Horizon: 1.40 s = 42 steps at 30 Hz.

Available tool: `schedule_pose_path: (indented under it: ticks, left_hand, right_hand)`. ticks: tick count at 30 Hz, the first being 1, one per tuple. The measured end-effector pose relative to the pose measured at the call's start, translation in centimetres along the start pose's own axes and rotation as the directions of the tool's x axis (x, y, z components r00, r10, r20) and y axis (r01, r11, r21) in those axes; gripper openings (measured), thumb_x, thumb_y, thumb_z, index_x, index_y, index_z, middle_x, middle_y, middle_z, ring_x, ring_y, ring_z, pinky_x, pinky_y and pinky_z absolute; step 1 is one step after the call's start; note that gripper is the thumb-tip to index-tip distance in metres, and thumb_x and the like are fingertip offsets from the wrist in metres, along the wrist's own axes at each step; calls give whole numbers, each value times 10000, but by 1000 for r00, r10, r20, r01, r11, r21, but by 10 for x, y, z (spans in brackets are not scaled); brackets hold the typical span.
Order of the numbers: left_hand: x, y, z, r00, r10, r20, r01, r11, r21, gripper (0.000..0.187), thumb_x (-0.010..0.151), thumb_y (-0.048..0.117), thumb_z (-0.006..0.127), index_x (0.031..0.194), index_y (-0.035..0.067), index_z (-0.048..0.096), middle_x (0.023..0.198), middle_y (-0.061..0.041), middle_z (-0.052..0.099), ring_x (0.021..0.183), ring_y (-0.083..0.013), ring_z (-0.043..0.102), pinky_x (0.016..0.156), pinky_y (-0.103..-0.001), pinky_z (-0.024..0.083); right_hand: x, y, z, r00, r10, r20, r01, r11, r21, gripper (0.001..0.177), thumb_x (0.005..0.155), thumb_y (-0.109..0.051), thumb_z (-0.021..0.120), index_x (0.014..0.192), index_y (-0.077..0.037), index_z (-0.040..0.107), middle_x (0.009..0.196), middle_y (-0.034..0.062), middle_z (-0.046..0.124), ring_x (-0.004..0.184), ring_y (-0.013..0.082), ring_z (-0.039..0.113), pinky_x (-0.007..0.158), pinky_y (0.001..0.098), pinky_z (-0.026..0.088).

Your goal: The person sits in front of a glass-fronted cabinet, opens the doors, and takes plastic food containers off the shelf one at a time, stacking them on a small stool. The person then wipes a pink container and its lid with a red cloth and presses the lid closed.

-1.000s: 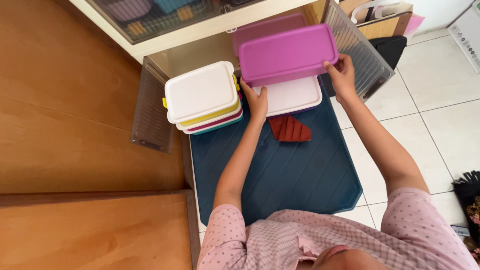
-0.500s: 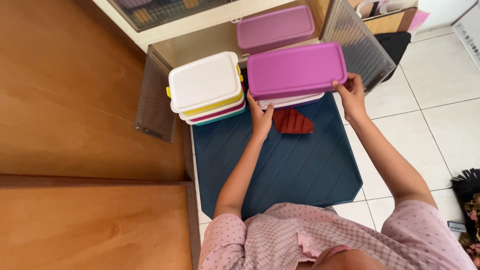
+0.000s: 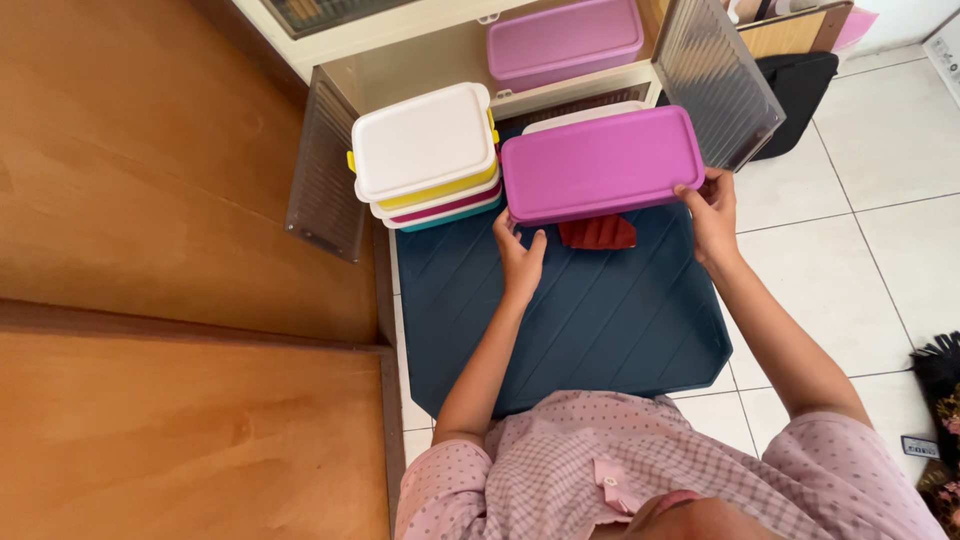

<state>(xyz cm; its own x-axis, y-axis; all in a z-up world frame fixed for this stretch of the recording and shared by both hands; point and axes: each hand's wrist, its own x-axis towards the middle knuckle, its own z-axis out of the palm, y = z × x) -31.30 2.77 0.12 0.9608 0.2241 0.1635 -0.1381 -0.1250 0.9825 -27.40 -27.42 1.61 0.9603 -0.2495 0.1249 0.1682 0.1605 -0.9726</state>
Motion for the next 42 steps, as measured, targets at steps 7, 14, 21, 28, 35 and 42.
schedule_pose_path:
  ticks: [7, 14, 21, 28, 35, 42]
  left_hand:
    - [-35, 1, -30, 999, 41, -33, -40, 998, 38, 564, 921, 55, 662, 1409, 27, 382, 1426, -187, 448, 1380, -313, 462, 1179, -476, 368]
    - [-67, -7, -42, 998, 16, -55, -15, 1000, 19, 552, 923, 47, 675, 1395, 21, 391, 1411, -188, 458, 1369, -307, 473, 1183, -469, 368]
    - [-89, -16, -65, 994, 11, -112, -9, 1000, 13, 544, 915, 52, 674, 1385, 23, 402, 1406, -187, 480, 1355, -301, 495, 1171, -460, 378]
    - [-96, -23, -98, 968, -55, -245, 56, 998, -4, 489, 958, 112, 679, 1370, 24, 431, 1383, -183, 515, 1328, -294, 523, 1154, -459, 385]
    - [-96, -32, -128, 896, -57, -440, 54, 998, -20, 466, 968, 149, 710, 1321, 23, 433, 1359, -185, 512, 1302, -292, 534, 1136, -457, 435]
    - [-95, -51, -162, 853, -69, -517, 44, 997, -61, 437, 952, 87, 703, 1288, 24, 431, 1341, -174, 485, 1308, -285, 509, 1133, -456, 450]
  right_hand:
    - [-37, -1, 7, 1000, 6, 23, -7, 999, 47, 347, 945, -4, 671, 1242, -52, 499, 1185, 68, 598, 1125, 152, 578, 1053, 325, 484]
    - [-72, -12, 10, 1000, 17, 22, -18, 999, 34, 342, 957, 17, 664, 1246, -55, 495, 1197, 67, 592, 1123, 145, 585, 1022, 308, 508]
    - [-95, -11, 25, 997, 57, 58, -60, 998, 36, 370, 950, 5, 681, 1255, -60, 481, 1220, 81, 587, 1158, 158, 594, 1027, 317, 517]
    - [-112, 10, 59, 989, 101, 109, -106, 994, 38, 397, 947, -24, 683, 1269, -68, 457, 1279, 97, 569, 1214, 175, 589, 1049, 335, 519]
    - [-134, 41, 104, 980, 82, 181, -92, 995, 44, 469, 961, -31, 690, 1352, -65, 433, 1296, 95, 545, 1247, 183, 561, 1076, 337, 489]
    - [-146, 55, 135, 964, 99, 245, -30, 962, -272, 704, 929, -45, 719, 1547, -39, 381, 1473, 140, 434, 1393, 259, 457, 1155, 380, 410]
